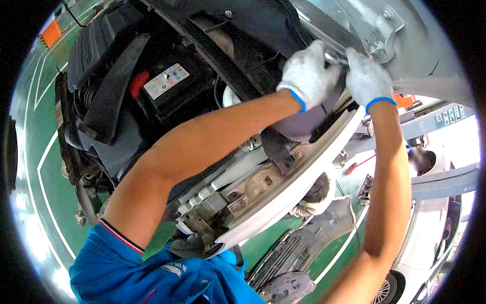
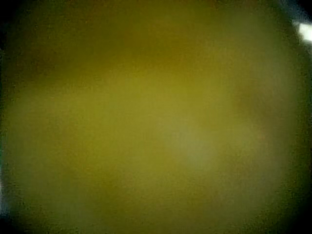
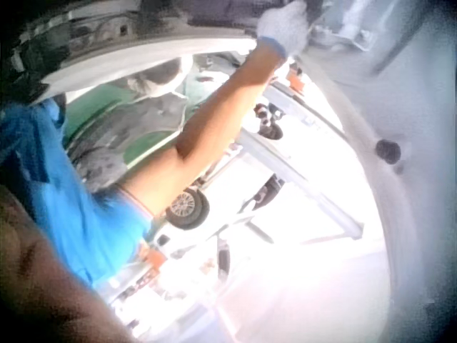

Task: The person works under the hood of a white car, using a wrench to loosen and tighten bolts on the engine bay and front bumper area. They remove a plastic cover and adjust components near the battery and suspension. The task involves repeated tool use and repositioning of parts.

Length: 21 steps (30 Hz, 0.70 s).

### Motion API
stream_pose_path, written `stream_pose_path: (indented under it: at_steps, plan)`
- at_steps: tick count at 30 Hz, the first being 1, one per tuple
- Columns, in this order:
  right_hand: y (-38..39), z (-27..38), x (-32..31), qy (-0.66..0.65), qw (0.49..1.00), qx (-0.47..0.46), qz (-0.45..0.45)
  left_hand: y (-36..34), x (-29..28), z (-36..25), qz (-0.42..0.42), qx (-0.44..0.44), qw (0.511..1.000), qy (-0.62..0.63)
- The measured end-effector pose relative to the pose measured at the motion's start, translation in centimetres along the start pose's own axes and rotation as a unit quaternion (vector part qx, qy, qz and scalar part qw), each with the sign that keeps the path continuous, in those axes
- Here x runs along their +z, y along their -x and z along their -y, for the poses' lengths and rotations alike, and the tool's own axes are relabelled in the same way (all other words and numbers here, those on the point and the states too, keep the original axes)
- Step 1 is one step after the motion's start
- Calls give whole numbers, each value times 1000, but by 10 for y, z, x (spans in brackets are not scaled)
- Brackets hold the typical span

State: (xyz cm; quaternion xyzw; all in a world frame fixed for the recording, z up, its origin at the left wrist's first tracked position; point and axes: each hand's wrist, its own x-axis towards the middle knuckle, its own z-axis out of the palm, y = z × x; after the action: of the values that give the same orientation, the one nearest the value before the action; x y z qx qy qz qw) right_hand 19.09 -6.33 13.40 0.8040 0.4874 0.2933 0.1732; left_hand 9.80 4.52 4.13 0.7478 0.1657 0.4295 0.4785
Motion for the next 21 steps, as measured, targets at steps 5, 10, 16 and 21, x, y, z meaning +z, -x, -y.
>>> stream_pose_path:
  at_steps: [5, 10, 16, 21]
  plan:
    - [7, 51, -43, 27, 992, 72, 95, -42, -27, 35, 194, 56, 965, 164]
    - [22, 70, -72, -10, 997, 7, 77, -49, -48, 36, 185, 78, 979, -29]
    - [-8, -4, 21, -20, 996, 10, -82, -13, 9, 5, -34, 15, 998, 56]
    - [33, 99, -91, -37, 987, 80, 131, -51, -50, 54, 320, -12, 921, 224]
